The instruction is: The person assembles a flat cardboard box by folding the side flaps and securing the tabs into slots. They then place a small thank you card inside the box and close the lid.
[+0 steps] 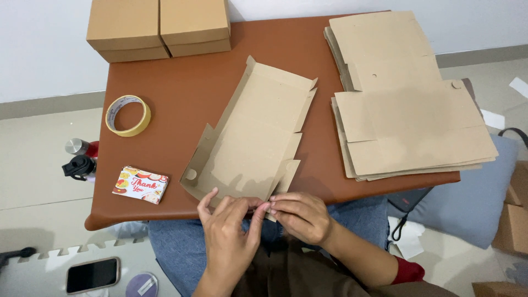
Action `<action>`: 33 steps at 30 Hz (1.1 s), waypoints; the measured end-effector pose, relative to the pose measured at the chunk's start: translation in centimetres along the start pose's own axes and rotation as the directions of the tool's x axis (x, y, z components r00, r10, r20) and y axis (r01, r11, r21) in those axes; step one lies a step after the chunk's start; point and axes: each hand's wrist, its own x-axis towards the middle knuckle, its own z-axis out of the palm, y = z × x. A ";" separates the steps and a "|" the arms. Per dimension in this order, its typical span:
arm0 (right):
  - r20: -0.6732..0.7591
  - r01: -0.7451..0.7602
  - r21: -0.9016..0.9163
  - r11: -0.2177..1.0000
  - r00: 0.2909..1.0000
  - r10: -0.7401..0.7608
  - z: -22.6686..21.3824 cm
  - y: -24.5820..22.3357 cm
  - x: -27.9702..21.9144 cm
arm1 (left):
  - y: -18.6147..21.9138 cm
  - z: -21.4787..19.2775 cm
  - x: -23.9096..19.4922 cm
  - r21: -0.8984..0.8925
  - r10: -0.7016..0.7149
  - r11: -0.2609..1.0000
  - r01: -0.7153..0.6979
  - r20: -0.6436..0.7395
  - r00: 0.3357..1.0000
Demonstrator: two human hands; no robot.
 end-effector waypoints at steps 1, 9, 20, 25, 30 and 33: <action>0.001 -0.002 0.001 1.000 1.000 0.002 0.1 0.0 -0.2 | 0.0 0.0 0.0 0.000 -0.002 1.000 0.002 0.001 1.000; -0.075 0.046 -0.106 0.993 0.996 -0.054 1.6 0.6 -2.1 | 0.4 -0.5 0.7 0.022 -0.055 0.998 0.055 0.000 0.998; -0.005 0.046 -0.048 0.998 0.999 -0.047 1.2 0.4 -0.6 | -0.4 -0.7 0.8 0.019 -0.083 0.996 0.082 0.029 0.996; 0.007 0.048 -0.110 0.993 0.999 -0.048 0.6 0.2 1.0 | -0.4 -0.6 0.9 0.009 -0.066 0.998 0.066 0.029 0.997; 0.030 0.072 -0.135 0.988 0.997 -0.068 0.6 0.4 1.2 | -0.8 -1.0 1.1 -0.007 -0.052 0.999 0.053 0.075 0.996; 0.042 0.092 -0.113 0.989 0.995 -0.088 0.6 0.5 1.4 | -0.8 -0.8 1.0 -0.008 -0.064 0.998 0.065 0.062 0.996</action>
